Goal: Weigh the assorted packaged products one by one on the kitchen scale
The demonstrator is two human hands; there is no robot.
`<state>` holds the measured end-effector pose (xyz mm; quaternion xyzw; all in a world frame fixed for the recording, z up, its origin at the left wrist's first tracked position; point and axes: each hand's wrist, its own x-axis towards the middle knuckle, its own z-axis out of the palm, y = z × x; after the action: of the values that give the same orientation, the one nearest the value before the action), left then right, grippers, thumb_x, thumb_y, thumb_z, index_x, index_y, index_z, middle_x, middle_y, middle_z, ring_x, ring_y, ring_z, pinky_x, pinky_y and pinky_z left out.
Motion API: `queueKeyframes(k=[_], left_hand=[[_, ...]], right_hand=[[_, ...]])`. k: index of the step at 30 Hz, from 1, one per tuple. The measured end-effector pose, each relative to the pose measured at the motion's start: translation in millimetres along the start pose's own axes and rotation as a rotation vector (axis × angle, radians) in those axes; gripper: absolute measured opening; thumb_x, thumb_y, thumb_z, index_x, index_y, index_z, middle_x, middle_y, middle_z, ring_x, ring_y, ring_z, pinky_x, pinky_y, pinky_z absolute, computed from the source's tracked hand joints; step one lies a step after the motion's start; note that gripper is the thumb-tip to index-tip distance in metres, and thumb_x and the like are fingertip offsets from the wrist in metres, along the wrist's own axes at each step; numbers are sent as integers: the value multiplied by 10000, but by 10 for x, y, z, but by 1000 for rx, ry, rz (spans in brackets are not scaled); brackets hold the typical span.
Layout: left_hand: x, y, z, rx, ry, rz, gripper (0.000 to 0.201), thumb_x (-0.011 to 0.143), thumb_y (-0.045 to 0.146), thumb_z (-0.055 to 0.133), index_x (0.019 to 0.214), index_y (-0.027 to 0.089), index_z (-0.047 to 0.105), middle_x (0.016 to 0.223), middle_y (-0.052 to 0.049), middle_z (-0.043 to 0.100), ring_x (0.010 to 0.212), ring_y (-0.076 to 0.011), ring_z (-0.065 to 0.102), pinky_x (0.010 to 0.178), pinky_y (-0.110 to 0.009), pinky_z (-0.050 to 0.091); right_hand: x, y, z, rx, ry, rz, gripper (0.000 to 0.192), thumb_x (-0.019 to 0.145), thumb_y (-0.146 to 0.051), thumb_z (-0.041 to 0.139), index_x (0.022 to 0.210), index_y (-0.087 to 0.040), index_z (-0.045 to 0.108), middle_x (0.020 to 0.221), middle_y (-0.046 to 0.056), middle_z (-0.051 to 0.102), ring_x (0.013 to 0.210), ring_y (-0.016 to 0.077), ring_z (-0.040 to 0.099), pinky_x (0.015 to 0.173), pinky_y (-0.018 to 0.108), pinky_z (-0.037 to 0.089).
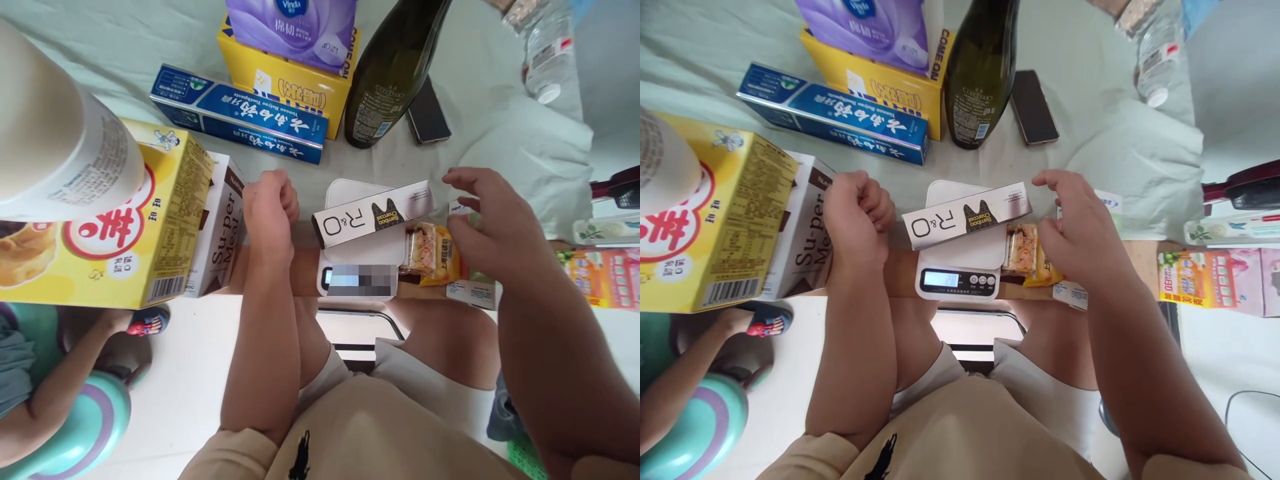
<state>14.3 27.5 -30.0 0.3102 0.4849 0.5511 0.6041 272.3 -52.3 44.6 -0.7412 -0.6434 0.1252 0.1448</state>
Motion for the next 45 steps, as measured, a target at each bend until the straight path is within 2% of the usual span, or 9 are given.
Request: queueKeyframes(k=[4,10,15,22,28,33,37,41,45], left_hand=[[11,-24,27,6,8,8,662,944,519,643,555,257,177,594,18,74,527,-113,68,573,-374,56],[9,-4,60,104,48,-25,725,909,767,597,631,264,155,629,-2,57,579,-154,78,562,-358,85],[-14,29,107,79,40,-33,718,858,738,654,632,272,156,634,-8,78,577,-157,77,566,-359,77],[-16,27,115,106,24,-51,666,921,690,596,657,269,152,630,-10,71,574,-163,72,574,-369,80],[13,25,70,138,62,-39,706,951,777,510,690,248,123,649,-8,49,581,-163,78,569,-361,84],[36,20,52,148,58,-44,694,933,707,559,668,237,122,645,-13,58,575,-157,87,541,-346,96],[19,22,96,128,45,-10,670,972,666,544,668,246,121,656,-2,55,578,-150,64,547,-363,98],[54,-16,83,142,18,18,706,835,745,619,607,281,137,637,-4,55,576,-171,79,532,-357,124],[184,-126,-33,140,-53,39,647,638,705,691,524,351,162,568,-22,86,576,-206,122,524,-387,200]], right_hand=[[19,-11,65,15,-32,82,600,774,-151,586,1367,-230,640,1413,192,732,1261,340,763,1051,548,642],[0,3,0,-3,-2,50,631,785,-168,584,1412,-234,586,1528,193,669,1328,344,740,1001,525,668],[-76,84,16,16,26,5,595,836,-160,473,1413,-262,578,1501,139,682,1301,339,749,1037,556,655],[49,-36,155,56,-43,130,520,847,-186,577,1360,-243,636,1205,125,809,1087,267,793,1038,503,646],[88,-111,137,21,-26,162,508,867,-193,584,1368,-231,657,1268,151,809,1057,261,795,1045,513,631],[-25,-94,7,25,71,173,535,813,-231,639,1346,-274,662,1299,131,805,1078,266,809,916,493,666],[-53,-130,-26,37,66,214,547,805,-201,642,1348,-262,668,1311,143,805,1093,261,811,895,478,673],[-59,-118,1,38,43,188,560,802,-214,637,1360,-258,666,1318,138,805,1103,268,813,966,517,673],[-68,-59,29,38,58,123,603,768,-288,596,1366,-241,664,1285,116,810,1073,288,822,932,560,693]])
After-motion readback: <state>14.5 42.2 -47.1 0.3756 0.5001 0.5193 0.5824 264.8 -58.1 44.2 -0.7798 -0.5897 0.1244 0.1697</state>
